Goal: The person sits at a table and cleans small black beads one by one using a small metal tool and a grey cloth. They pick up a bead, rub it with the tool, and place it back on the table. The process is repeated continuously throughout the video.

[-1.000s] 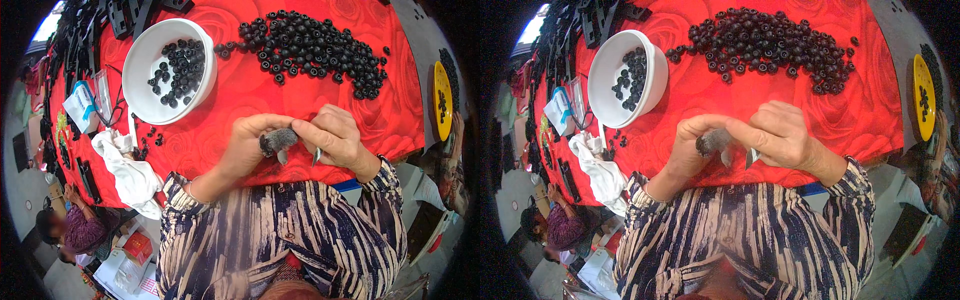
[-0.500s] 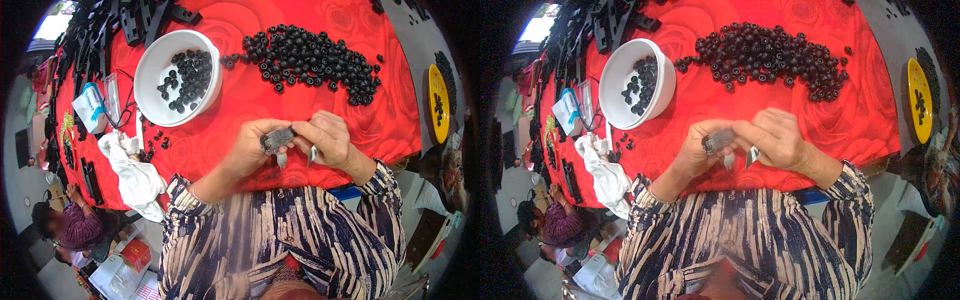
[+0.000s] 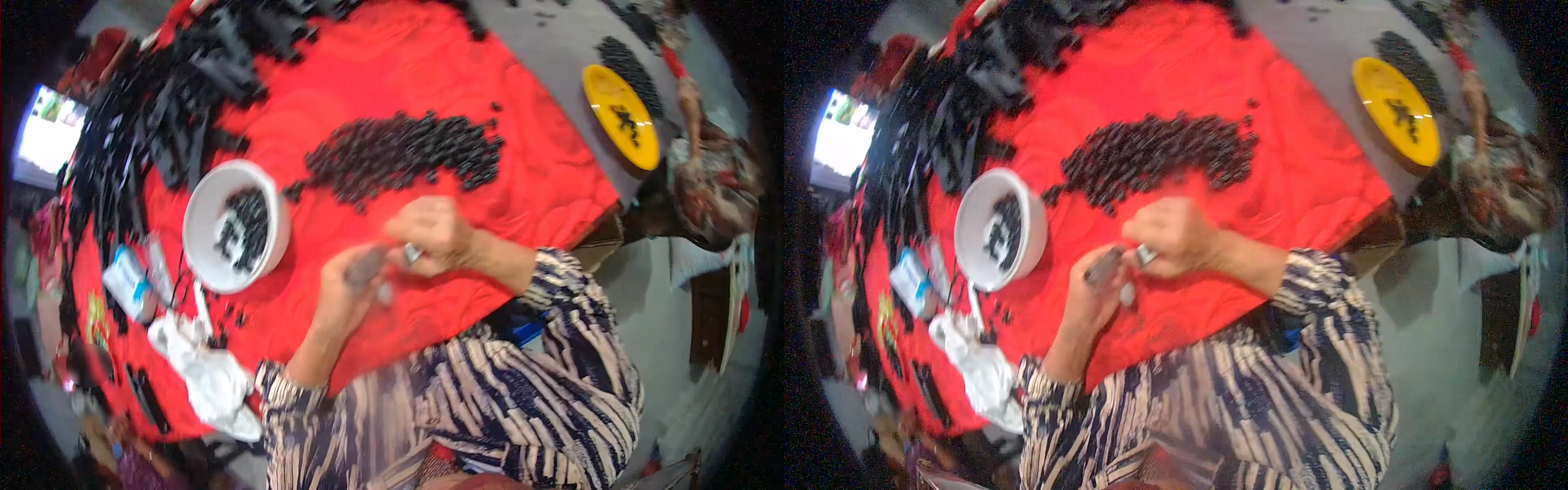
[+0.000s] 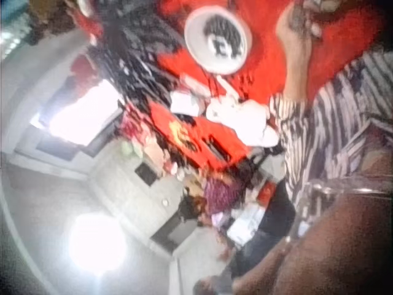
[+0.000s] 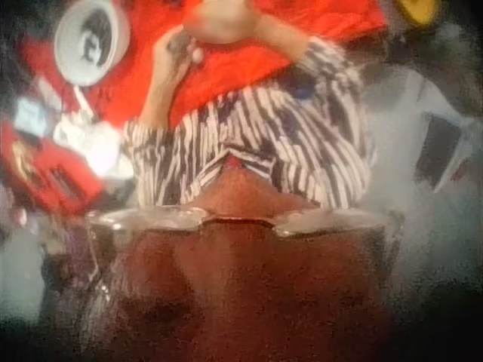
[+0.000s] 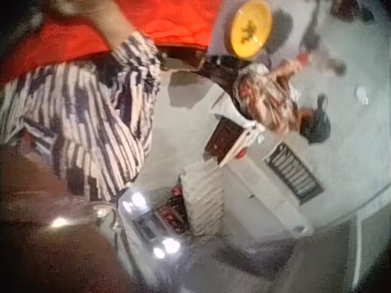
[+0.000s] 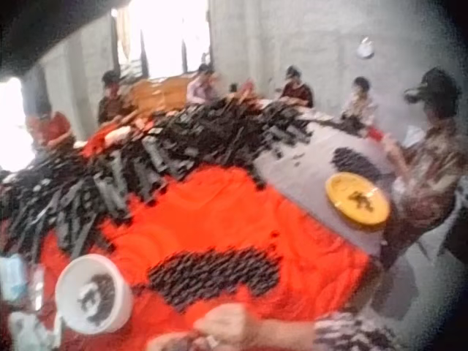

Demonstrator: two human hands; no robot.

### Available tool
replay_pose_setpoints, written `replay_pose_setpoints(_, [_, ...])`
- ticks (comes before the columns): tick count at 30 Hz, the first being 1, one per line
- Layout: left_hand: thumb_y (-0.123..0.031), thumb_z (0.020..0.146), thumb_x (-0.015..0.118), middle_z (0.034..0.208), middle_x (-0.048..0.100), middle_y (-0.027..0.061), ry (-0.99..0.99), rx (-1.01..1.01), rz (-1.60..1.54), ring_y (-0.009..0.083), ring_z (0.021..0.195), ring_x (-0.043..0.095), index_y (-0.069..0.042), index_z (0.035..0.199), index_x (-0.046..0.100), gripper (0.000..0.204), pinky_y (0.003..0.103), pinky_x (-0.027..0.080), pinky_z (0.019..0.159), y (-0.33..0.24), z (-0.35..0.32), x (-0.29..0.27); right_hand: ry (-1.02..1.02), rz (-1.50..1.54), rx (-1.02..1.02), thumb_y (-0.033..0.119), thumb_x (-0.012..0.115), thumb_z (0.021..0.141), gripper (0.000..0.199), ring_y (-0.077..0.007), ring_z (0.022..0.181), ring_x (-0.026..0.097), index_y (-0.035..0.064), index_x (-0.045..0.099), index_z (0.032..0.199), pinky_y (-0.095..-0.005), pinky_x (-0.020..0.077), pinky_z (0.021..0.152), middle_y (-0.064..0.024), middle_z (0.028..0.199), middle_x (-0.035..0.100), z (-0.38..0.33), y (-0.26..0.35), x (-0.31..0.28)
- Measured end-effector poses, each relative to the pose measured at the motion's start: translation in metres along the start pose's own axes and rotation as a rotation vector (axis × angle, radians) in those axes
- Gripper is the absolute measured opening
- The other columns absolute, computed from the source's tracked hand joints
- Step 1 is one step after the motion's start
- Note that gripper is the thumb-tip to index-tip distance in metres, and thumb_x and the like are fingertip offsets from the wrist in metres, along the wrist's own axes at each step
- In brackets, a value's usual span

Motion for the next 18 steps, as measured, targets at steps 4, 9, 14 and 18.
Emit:
replay_pose_setpoints(4, [0.004,0.083,0.056,0.089,0.063,0.0117,0.068,0.057,0.073,0.0148,0.07,0.06,0.006,0.106,0.059,0.024,0.025,0.052,0.059,0.007,0.005,0.012,0.006,-0.072,-0.01,0.024,0.07,0.065,0.03,-0.0254,0.051,0.05,0.0037,0.056,0.082,-0.0366,0.0397,0.046,-0.0074,0.06,0.047,-0.005,-0.004,-0.016])
replay_pose_setpoints(9, [0.001,0.081,0.061,0.078,0.061,0.0092,0.066,0.199,0.249,0.0133,0.061,0.057,0.005,0.098,0.063,0.017,0.025,0.052,0.055,0.004,-0.008,0.028,0.028,-0.048,-0.025,0.021,0.069,0.066,0.03,-0.0253,0.051,0.05,0.0022,0.056,0.085,-0.0372,0.0392,0.047,-0.0079,0.062,0.047,0.001,-0.005,-0.018])
replay_pose_setpoints(14, [0.005,0.08,0.06,0.082,0.062,0.0067,-0.103,0.717,0.927,0.0126,0.069,0.058,0.005,0.096,0.064,0.016,0.024,0.049,0.063,-0.031,-0.032,0.036,-0.03,-0.067,-0.018,0.015,0.066,0.07,0.021,-0.0258,0.05,0.049,0.003,0.055,0.083,-0.0379,0.0376,0.046,-0.0078,0.06,0.044,0.001,-0.005,-0.013])
replay_pose_setpoints(18, [0.009,0.076,0.061,0.09,0.062,0.0083,-0.387,1.051,0.835,0.0138,0.079,0.059,0.005,0.102,0.063,0.026,0.024,0.047,0.071,-0.057,-0.04,0.022,0.015,-0.072,0.01,0.014,0.064,0.071,0.018,-0.0259,0.052,0.049,0.005,0.054,0.081,-0.0386,0.0382,0.047,-0.0069,0.061,0.044,-0.003,-0.002,-0.015])
Point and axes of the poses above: each hand's wrist, its own z-axis towards the middle knuckle, its own x-axis out of the palm, y = z × x, the point moved 1 cm from there along z, towards the middle knuckle
